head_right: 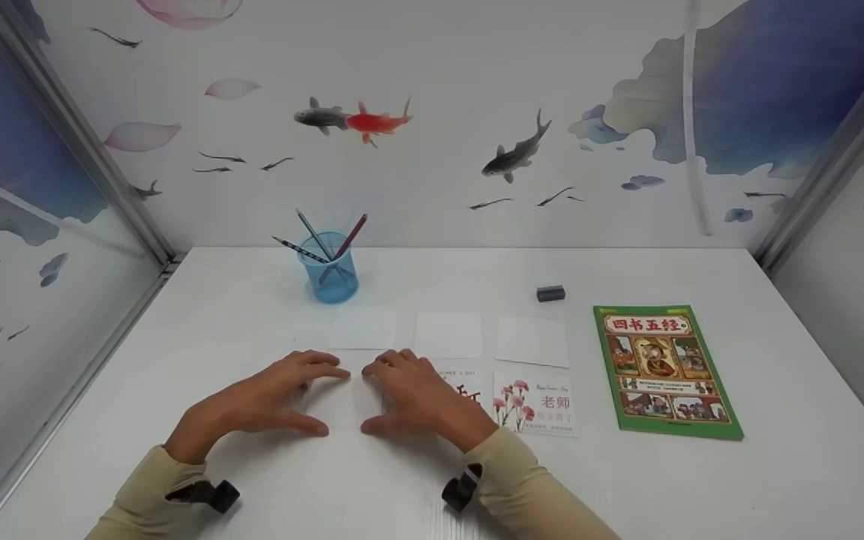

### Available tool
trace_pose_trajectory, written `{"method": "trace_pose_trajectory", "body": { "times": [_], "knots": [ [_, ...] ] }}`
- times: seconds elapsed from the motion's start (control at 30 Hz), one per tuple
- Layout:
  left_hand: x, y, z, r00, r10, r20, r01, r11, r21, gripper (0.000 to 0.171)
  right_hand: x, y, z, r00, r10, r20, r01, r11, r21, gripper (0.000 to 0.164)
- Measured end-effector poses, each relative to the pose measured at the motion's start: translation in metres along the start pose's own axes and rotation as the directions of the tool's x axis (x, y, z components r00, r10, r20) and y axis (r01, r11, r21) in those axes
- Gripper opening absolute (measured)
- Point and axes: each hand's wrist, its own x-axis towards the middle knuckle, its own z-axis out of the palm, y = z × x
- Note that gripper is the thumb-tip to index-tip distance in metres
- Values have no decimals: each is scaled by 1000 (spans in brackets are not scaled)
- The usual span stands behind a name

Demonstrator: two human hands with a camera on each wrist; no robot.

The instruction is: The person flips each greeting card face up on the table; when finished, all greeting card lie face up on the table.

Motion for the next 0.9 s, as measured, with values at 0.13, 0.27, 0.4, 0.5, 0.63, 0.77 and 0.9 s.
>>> {"method": "trace_pose_trajectory", "body": {
  "times": [0.13, 0.27, 0.4, 0.5, 0.63, 0.77, 0.9],
  "knots": [
    [2, -1, 1, 1000, 28, -10, -28, 999, -21, 75, 0, 3, 1, 1000, 5, 2, -5, 999, 37, 67],
    [4, -2, 2, 996, 78, -41, -79, 996, -29, 78, 0, 3, 1, 1000, 17, 5, -17, 997, 71, 73],
    [5, -1, 4, 988, 122, -95, -125, 992, -24, 78, 0, 2, 0, 999, 45, -14, -43, 990, 136, 82],
    [6, 0, 5, 976, 150, -161, -153, 988, -10, 72, 1, -1, -3, 995, 60, -80, -37, 964, 262, 77],
    [11, 3, 8, 936, 178, -303, -181, 983, 18, 66, 4, -7, -9, 966, 107, -235, 4, 904, 428, 71],
    [15, 11, 11, 891, 146, -429, -202, 975, -89, 60, 4, -13, -13, 919, 149, -364, 61, 861, 505, 66],
    [18, 22, 16, 883, 89, -461, -253, 917, -308, 61, 4, -17, -13, 895, 101, -433, 137, 864, 485, 61]
  ]
}}
